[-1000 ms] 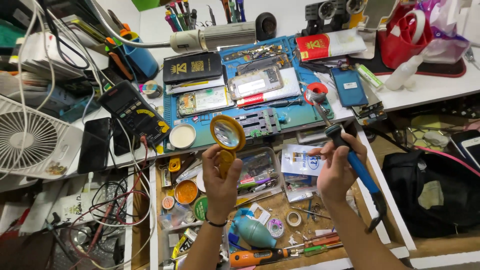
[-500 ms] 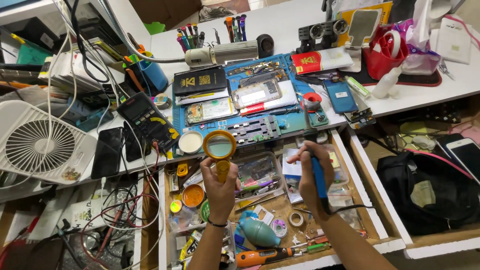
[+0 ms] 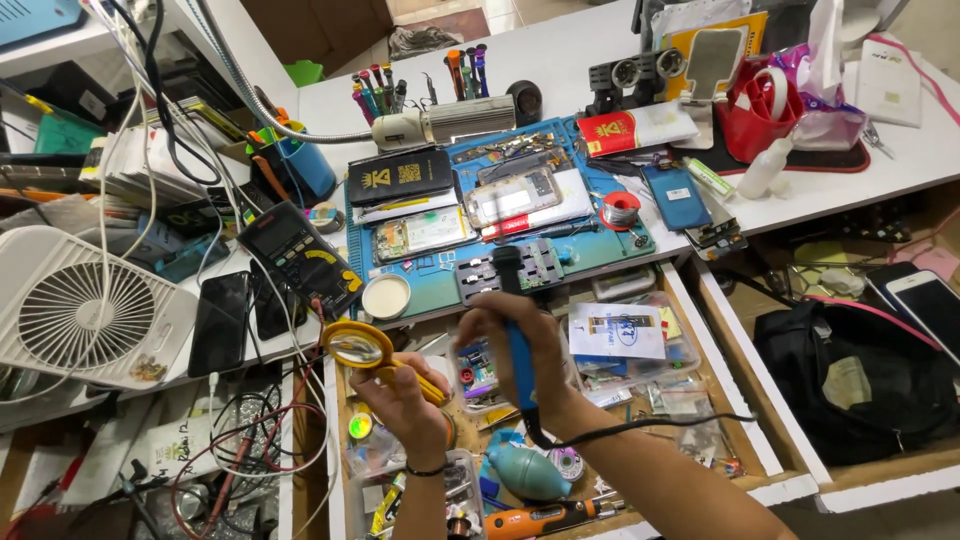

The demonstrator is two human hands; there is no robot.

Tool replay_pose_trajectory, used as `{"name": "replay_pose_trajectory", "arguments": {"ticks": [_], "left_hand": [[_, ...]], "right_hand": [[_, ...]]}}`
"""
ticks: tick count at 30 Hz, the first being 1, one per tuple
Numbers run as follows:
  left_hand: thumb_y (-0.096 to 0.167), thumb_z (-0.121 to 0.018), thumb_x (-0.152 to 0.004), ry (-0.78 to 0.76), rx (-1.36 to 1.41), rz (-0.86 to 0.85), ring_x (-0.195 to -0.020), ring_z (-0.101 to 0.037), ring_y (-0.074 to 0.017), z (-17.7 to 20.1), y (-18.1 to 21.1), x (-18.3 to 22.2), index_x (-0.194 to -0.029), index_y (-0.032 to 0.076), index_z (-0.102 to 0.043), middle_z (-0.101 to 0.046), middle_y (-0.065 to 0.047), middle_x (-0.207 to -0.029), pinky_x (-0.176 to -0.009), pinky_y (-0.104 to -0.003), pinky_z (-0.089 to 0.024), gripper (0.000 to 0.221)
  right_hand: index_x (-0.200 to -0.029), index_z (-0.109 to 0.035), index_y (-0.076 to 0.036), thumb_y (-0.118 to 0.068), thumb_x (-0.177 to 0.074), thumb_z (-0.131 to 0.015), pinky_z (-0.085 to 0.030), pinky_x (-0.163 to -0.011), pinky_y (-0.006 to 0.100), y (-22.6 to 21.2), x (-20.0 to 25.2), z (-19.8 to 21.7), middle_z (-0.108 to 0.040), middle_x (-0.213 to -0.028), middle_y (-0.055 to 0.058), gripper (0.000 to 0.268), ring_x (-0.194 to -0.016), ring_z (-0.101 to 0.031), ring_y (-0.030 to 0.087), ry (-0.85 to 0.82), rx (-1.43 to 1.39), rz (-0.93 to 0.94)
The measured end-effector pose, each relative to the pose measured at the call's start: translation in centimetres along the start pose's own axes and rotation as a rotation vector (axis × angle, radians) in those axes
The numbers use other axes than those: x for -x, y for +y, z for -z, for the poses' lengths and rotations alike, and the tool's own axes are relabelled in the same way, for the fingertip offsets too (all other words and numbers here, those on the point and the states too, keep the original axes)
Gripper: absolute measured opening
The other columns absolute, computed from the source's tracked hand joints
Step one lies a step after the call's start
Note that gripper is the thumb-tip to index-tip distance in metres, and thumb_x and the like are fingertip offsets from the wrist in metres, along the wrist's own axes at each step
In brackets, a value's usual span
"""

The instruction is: Soldering and inspecting small components on a mobile phone circuit board using a soldering iron and a magnifying glass.

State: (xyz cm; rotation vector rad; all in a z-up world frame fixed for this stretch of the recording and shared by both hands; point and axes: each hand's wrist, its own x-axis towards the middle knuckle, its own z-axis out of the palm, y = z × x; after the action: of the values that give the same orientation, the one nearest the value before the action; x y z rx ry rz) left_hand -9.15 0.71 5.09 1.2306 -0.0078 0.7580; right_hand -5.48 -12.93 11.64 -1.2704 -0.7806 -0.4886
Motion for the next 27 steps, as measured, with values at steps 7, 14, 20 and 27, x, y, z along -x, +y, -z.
{"name": "replay_pose_trajectory", "arguments": {"ticks": [7,14,20,27], "left_hand": [[0.019,-0.049,-0.096,-0.222,0.021,0.104,-0.061,-0.055,-0.0153,-2.9,-1.1,2.9,-0.121,0.013,-0.034,-0.057,-0.008,-0.094,-0.057,-0.033,-0.051,0.030],[0.029,-0.051,-0.105,-0.200,0.004,0.167,-0.060,-0.071,-0.0239,-6.5,1.2,4.9,-0.130,0.007,-0.035,-0.062,-0.013,-0.087,-0.053,-0.034,-0.063,0.037],[0.038,-0.043,-0.103,-0.091,-0.056,0.319,-0.081,-0.058,-0.0191,-8.1,-1.4,8.7,-0.137,0.010,-0.033,-0.058,-0.013,-0.100,-0.072,-0.033,-0.051,0.046],[0.028,-0.046,-0.105,-0.106,0.033,0.265,-0.130,-0.055,-0.0258,-10.4,-1.2,8.9,-0.146,0.010,-0.023,-0.049,-0.019,-0.144,-0.105,-0.038,-0.048,0.050]], "right_hand": [[-0.120,-0.043,-0.009,-0.021,-0.112,-0.040,-0.067,-0.090,0.045,3.5,3.0,6.2,-0.065,-0.120,0.026,0.015,-0.113,-0.071,0.035,0.181,0.109,-0.067],[-0.120,-0.037,-0.016,-0.024,-0.105,-0.060,-0.048,-0.115,0.054,3.3,6.1,7.6,-0.061,-0.130,0.023,0.029,-0.128,-0.065,0.035,0.036,0.029,-0.019],[-0.118,-0.036,-0.016,-0.010,-0.103,-0.063,-0.064,-0.096,0.047,2.1,6.3,7.5,-0.039,-0.154,0.032,0.032,-0.122,-0.069,0.041,-0.072,-0.180,-0.076],[-0.120,-0.042,-0.012,-0.006,-0.108,-0.051,-0.057,-0.107,0.049,1.5,6.0,8.0,-0.036,-0.156,0.033,0.017,-0.138,-0.054,0.050,-0.110,-0.270,-0.153]]}}
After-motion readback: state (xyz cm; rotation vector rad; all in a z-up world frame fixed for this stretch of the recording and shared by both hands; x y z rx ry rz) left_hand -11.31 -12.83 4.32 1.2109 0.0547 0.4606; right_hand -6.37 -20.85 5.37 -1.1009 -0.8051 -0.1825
